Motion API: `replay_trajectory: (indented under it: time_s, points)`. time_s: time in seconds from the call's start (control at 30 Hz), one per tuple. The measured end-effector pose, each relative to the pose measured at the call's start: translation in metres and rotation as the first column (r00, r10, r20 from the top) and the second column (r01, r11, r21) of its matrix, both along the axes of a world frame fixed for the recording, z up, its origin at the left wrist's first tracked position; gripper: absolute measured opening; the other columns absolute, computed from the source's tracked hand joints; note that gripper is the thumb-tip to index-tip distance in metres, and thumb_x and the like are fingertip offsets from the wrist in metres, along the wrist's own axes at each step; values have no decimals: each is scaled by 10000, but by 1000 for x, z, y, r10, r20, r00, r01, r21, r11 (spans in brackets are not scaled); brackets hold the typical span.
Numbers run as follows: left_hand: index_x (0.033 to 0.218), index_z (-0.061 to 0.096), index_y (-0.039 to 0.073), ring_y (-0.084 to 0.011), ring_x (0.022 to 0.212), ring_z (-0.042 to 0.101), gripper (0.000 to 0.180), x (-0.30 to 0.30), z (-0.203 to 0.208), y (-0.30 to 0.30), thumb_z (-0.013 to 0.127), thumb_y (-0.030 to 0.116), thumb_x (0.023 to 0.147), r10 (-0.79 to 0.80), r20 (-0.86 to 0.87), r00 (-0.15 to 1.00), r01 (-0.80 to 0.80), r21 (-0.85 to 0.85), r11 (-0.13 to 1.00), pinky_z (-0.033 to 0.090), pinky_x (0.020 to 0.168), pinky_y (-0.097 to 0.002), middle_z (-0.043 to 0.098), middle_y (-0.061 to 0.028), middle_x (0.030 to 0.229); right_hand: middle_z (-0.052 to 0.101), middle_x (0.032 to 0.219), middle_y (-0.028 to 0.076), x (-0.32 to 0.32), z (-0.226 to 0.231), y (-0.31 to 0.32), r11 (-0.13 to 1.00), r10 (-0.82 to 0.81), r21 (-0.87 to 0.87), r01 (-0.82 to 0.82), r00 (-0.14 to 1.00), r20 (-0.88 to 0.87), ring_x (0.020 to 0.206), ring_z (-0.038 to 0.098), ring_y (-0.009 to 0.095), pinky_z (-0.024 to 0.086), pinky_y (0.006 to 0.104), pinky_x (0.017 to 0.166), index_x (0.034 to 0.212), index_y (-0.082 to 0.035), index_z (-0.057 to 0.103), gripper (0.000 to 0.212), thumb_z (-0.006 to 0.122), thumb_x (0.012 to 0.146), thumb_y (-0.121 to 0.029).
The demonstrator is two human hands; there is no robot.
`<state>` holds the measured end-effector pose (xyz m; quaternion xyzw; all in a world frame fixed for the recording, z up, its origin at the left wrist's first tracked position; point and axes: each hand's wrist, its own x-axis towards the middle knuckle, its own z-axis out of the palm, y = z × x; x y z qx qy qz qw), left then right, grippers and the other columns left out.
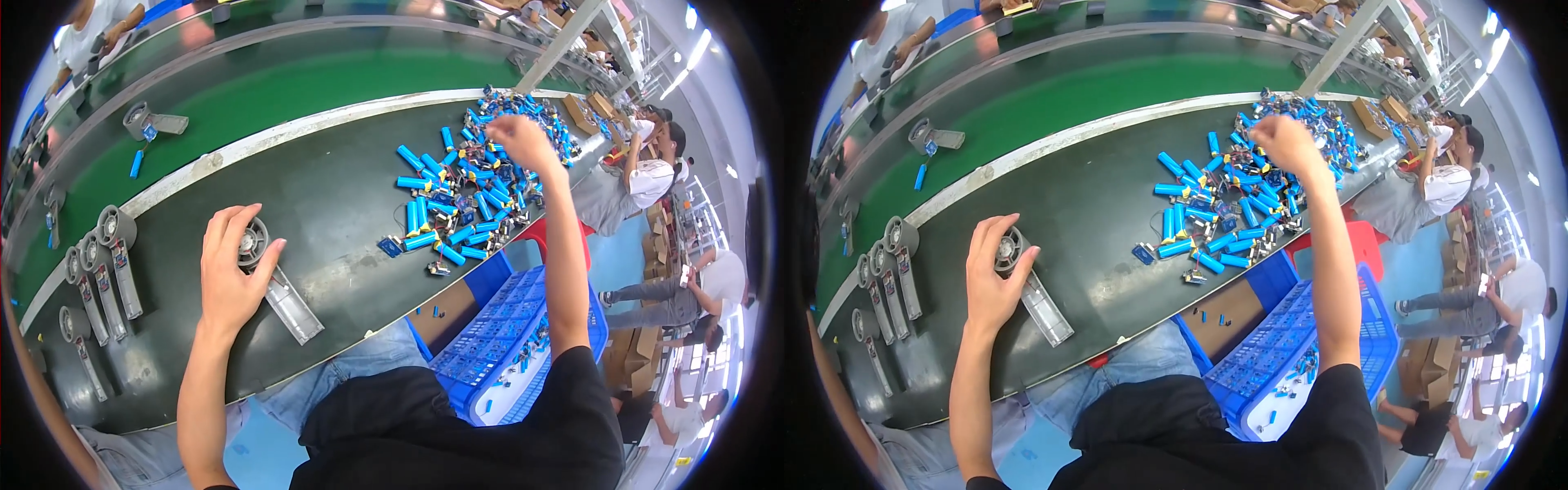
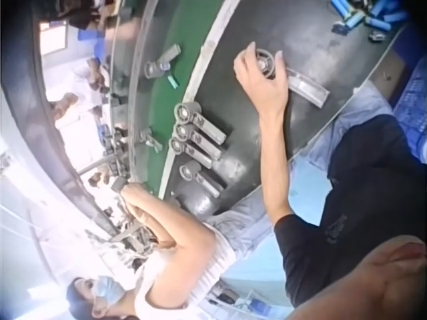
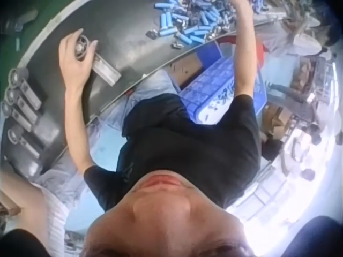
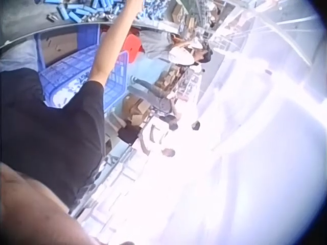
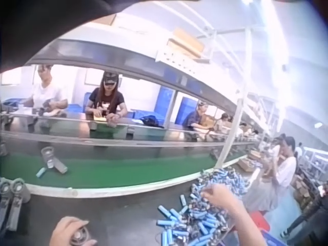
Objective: The person assembles small metal parts and plastic components into a circular housing by hand, working on an assembly line.
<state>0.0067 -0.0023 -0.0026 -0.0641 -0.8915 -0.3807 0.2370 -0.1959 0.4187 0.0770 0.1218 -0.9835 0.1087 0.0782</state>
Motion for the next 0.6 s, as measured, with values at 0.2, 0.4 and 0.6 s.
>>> replay_trajectory:
  time_s: [0.2,0.4,0.6]
  points:
    - [1172,637,30,-303,1005,589,431,-1,-1,1,781,137,780,9,14,1000,-10,37,999,473,884,-381,602,-122,1126,738,891,117,1,-17,-2,991,-46,-100,86,935,352,741,682,157,537,314,720,1071,5,729,276,702,904,-213]
    - [1171,634,26,-306,1014,585,429,-1,-1,0,780,144,785,-3,13,1000,2,35,999,471,886,-381,601,-127,1124,740,979,48,28,25,-23,832,43,-541,-121,987,-155,908,677,100,527,250,818,1148,-23,715,228,651,949,-116]
    - [1238,640,37,-312,1068,592,465,4,8,-5,766,141,802,39,-135,990,-51,-92,994,473,904,-390,613,-150,1224,723,1048,120,81,29,-90,426,256,-858,-288,948,-191,959,702,184,551,305,870,1179,26,662,250,659,950,-76]
